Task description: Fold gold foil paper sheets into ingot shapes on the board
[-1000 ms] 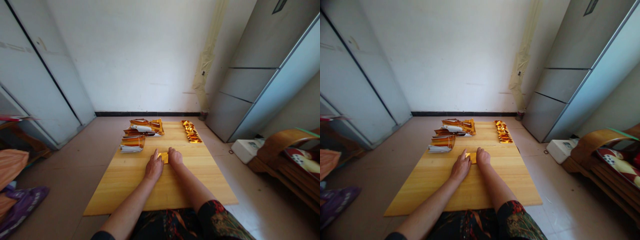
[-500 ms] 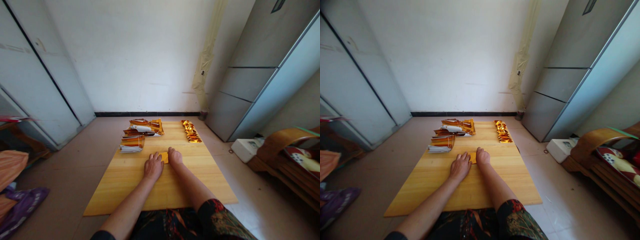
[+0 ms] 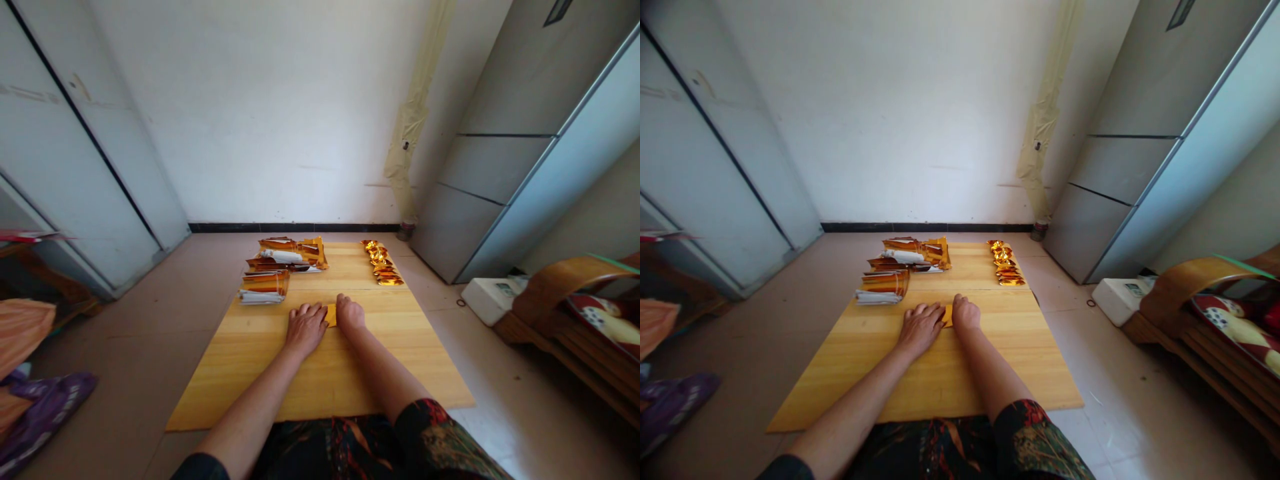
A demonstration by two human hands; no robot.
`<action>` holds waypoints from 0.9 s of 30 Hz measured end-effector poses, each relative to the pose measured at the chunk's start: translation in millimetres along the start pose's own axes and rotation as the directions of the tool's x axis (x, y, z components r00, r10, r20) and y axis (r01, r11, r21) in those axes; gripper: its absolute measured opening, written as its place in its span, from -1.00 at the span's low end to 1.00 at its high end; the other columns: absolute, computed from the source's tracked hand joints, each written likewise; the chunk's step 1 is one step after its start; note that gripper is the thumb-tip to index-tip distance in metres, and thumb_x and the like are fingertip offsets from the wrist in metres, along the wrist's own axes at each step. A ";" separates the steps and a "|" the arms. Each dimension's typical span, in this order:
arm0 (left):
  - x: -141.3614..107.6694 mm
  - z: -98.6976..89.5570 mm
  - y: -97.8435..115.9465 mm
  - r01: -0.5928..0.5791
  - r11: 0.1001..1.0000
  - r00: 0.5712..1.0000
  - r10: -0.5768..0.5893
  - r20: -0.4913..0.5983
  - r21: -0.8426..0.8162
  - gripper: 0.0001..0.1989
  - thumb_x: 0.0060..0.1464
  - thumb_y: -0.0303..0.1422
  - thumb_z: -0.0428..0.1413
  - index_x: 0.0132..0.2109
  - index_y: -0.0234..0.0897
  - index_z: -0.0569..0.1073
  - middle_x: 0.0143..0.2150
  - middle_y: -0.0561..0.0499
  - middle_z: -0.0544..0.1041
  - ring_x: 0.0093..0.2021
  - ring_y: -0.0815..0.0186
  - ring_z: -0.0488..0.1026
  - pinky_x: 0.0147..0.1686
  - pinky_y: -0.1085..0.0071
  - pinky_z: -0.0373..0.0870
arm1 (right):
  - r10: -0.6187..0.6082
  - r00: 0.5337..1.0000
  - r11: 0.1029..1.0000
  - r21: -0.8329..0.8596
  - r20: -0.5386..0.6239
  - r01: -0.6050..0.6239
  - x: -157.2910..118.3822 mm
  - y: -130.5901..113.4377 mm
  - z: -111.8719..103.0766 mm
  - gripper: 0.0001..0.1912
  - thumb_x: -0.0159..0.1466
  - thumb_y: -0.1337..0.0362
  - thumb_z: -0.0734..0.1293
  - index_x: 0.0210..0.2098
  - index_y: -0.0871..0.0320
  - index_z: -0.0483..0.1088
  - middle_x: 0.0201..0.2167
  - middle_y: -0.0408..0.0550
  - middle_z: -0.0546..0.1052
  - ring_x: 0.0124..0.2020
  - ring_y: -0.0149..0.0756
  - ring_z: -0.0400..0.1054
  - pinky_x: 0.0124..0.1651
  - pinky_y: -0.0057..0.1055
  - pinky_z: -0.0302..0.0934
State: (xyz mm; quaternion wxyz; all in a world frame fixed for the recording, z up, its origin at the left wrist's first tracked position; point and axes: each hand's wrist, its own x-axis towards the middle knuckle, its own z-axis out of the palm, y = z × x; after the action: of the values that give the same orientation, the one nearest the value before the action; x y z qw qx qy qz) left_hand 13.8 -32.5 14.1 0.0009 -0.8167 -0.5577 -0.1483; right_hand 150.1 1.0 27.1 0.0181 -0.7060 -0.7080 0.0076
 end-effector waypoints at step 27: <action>2.5 -1.7 2.4 0.075 0.997 0.992 -0.076 0.097 0.013 -0.61 0.17 -0.28 -0.09 0.15 0.07 0.28 0.26 0.05 0.22 0.18 0.08 0.09 0.01 0.05 0.10 | 0.098 0.992 0.995 0.043 -0.084 -0.095 -1.2 9.9 2.6 -0.80 0.33 0.28 0.09 -0.16 0.18 0.29 -0.23 0.11 0.43 -0.19 -0.24 0.40 -0.28 -0.43 0.22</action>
State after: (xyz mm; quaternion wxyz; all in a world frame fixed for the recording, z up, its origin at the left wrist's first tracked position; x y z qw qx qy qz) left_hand 16.3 -31.4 16.7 -0.0281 -0.8014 -0.5881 -0.1057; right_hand 159.9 -0.1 24.1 0.0619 -0.7385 -0.6714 -0.0085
